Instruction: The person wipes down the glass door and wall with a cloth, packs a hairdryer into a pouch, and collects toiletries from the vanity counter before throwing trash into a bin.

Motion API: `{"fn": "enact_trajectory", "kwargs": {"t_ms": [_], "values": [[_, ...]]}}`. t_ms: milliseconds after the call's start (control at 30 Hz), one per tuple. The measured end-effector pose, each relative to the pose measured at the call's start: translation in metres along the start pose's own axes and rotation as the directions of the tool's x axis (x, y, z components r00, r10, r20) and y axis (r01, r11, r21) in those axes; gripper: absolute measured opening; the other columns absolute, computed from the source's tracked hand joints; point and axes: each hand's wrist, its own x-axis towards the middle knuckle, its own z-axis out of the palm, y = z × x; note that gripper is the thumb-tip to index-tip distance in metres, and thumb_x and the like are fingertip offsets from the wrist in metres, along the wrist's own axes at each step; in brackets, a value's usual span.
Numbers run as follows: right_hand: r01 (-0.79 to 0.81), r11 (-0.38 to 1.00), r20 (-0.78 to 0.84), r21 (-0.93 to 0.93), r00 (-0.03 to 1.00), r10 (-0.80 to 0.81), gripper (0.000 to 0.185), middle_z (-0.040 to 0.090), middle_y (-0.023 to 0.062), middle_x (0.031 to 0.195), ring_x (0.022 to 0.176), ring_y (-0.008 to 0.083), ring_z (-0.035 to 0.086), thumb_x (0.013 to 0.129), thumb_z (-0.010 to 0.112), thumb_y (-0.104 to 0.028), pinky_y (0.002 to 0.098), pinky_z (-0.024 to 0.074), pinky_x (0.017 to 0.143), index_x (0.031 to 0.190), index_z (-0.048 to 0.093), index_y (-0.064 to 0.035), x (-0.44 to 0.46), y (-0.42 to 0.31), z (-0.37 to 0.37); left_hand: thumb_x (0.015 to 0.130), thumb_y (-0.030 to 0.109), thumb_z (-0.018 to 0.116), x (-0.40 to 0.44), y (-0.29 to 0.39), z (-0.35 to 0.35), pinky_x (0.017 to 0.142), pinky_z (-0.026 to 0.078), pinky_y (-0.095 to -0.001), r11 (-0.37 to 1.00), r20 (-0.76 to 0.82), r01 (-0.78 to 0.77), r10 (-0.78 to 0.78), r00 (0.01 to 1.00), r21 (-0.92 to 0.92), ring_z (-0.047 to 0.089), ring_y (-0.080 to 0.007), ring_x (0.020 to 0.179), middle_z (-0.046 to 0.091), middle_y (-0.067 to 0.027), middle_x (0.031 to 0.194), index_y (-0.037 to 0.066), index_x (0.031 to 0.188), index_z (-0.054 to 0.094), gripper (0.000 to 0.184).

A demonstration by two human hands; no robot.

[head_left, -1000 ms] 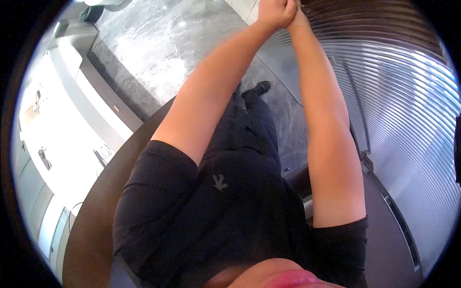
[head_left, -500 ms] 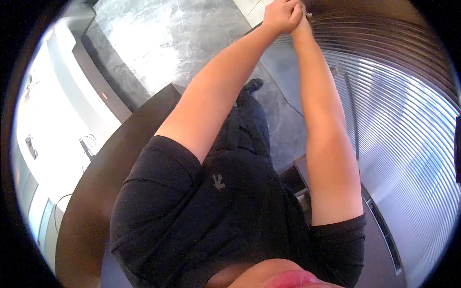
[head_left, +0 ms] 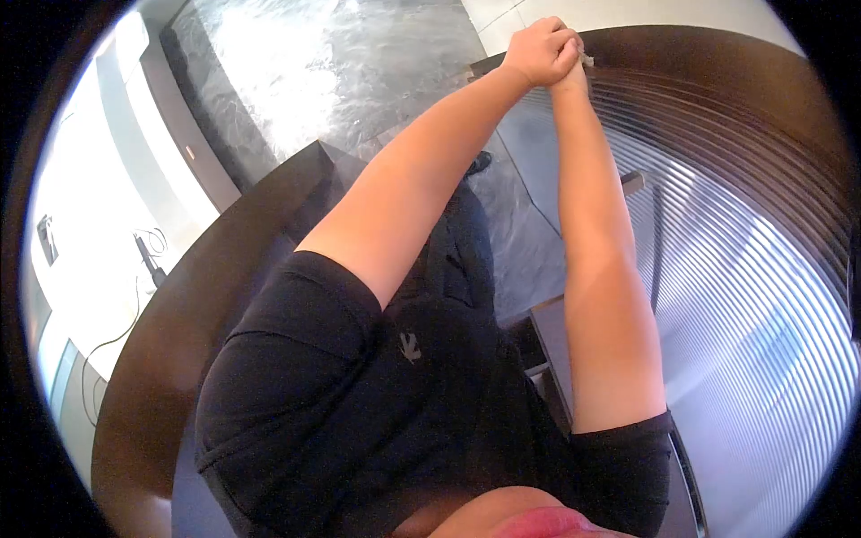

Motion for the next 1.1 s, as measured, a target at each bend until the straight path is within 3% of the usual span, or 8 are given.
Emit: {"fn": "enact_trajectory", "kwargs": {"t_ms": [233, 333, 533, 633, 733, 833, 867, 1100], "values": [[0.122, 0.972, 0.069, -0.201, 0.991, -0.111, 0.042, 0.050, 0.0082, 0.131, 0.123, 0.0261, 0.042, 0.091, 0.049, -0.024, 0.0465, 0.0342, 0.099, 0.130, 0.050, -0.0078, 0.003, -0.018, 0.025, 0.084, 0.030, 0.048, -0.008, -0.022, -0.002, 0.068, 0.052, -0.0419, 0.997, 0.023, 0.067, -0.068, 0.997, 0.042, 0.062, -0.0262, 0.081, 0.061, -0.0049, 0.082, 0.019, 0.081, 0.068, 0.023], [0.084, 0.994, 0.014, -0.075, 0.996, -0.084, 0.040, 0.051, 0.0080, 0.129, 0.121, 0.0256, 0.043, 0.091, 0.049, -0.024, 0.0460, 0.0347, 0.098, 0.128, 0.051, -0.0081, 0.014, -0.017, 0.018, 0.085, 0.031, 0.047, -0.011, -0.029, -0.003, 0.069, 0.052, -0.0424, 0.994, 0.014, 0.091, -0.092, 0.996, 0.061, 0.062, -0.0266, 0.082, 0.061, -0.0051, 0.083, 0.020, 0.082, 0.068, 0.024], [0.106, 0.994, -0.022, -0.026, 0.994, -0.107, 0.036, 0.052, 0.0075, 0.125, 0.118, 0.0248, 0.045, 0.091, 0.049, -0.024, 0.0452, 0.0357, 0.096, 0.124, 0.052, -0.0086, 0.014, -0.017, 0.005, 0.085, 0.033, 0.047, -0.016, -0.038, -0.010, 0.068, 0.052, -0.0425, 0.994, 0.028, 0.090, -0.092, 0.995, 0.070, 0.062, -0.0277, 0.083, 0.061, -0.0056, 0.084, 0.020, 0.088, 0.067, 0.024], [0.123, 0.992, -0.024, -0.010, 0.992, -0.124, 0.035, 0.053, 0.0073, 0.123, 0.116, 0.0243, 0.046, 0.091, 0.049, -0.024, 0.0447, 0.0362, 0.095, 0.122, 0.053, -0.0089, 0.015, -0.019, 0.003, 0.088, 0.022, 0.049, -0.011, -0.039, -0.018, 0.068, 0.048, -0.0441, 0.995, -0.022, 0.074, -0.075, 0.997, -0.064, 0.058, -0.0361, 0.077, 0.057, -0.0143, 0.080, 0.009, 0.078, 0.061, 0.020], [0.146, 0.989, -0.032, -0.002, 0.989, -0.146, 0.033, 0.054, 0.0071, 0.121, 0.114, 0.0239, 0.047, 0.091, 0.049, -0.024, 0.0443, 0.0367, 0.094, 0.120, 0.054, -0.0092, 0.018, -0.023, 0.002, 0.091, 0.026, 0.049, -0.011, -0.052, -0.027, 0.086, 0.046, -0.0457, 0.976, 0.320, 0.218, -0.208, 0.924, 0.005, 0.055, -0.0392, 0.104, 0.058, -0.0204, 0.107, 0.008, 0.106, 0.062, 0.027], [0.180, 0.984, -0.042, 0.004, 0.983, -0.179, 0.032, 0.055, 0.0068, 0.119, 0.113, 0.0235, 0.048, 0.091, 0.048, -0.024, 0.0439, 0.0372, 0.093, 0.119, 0.055, -0.0094, 0.017, -0.029, -0.001, 0.086, 0.034, 0.047, -0.024, -0.065, -0.007, 0.070, 0.051, -0.0434, 0.993, 0.027, 0.102, -0.104, 0.994, 0.067, 0.062, -0.0290, 0.085, 0.062, -0.0064, 0.085, 0.020, 0.088, 0.067, 0.024], [0.192, 0.981, -0.048, 0.003, 0.980, -0.192, 0.031, 0.055, 0.0068, 0.118, 0.112, 0.0233, 0.048, 0.091, 0.048, -0.024, 0.0437, 0.0374, 0.092, 0.118, 0.055, -0.0095, 0.017, -0.034, 0.001, 0.090, 0.031, 0.045, -0.024, -0.061, -0.013, 0.077, 0.051, -0.0426, 0.980, 0.096, 0.163, -0.174, 0.980, 0.110, 0.060, -0.0293, 0.092, 0.061, -0.0093, 0.093, 0.018, 0.096, 0.065, 0.024], [0.293, 0.955, -0.057, -0.041, 0.954, -0.295, 0.028, 0.056, 0.0062, 0.114, 0.108, 0.0223, 0.050, 0.091, 0.048, -0.024, 0.0427, 0.0386, 0.090, 0.114, 0.057, -0.0102, 0.017, -0.050, 0.000, 0.089, 0.034, 0.049, -0.039, -0.076, -0.023, 0.071, 0.052, -0.0430, 0.974, -0.025, 0.212, -0.210, 0.977, 0.076, 0.060, -0.0297, 0.084, 0.060, -0.0083, 0.086, 0.017, 0.094, 0.065, 0.024]]}}
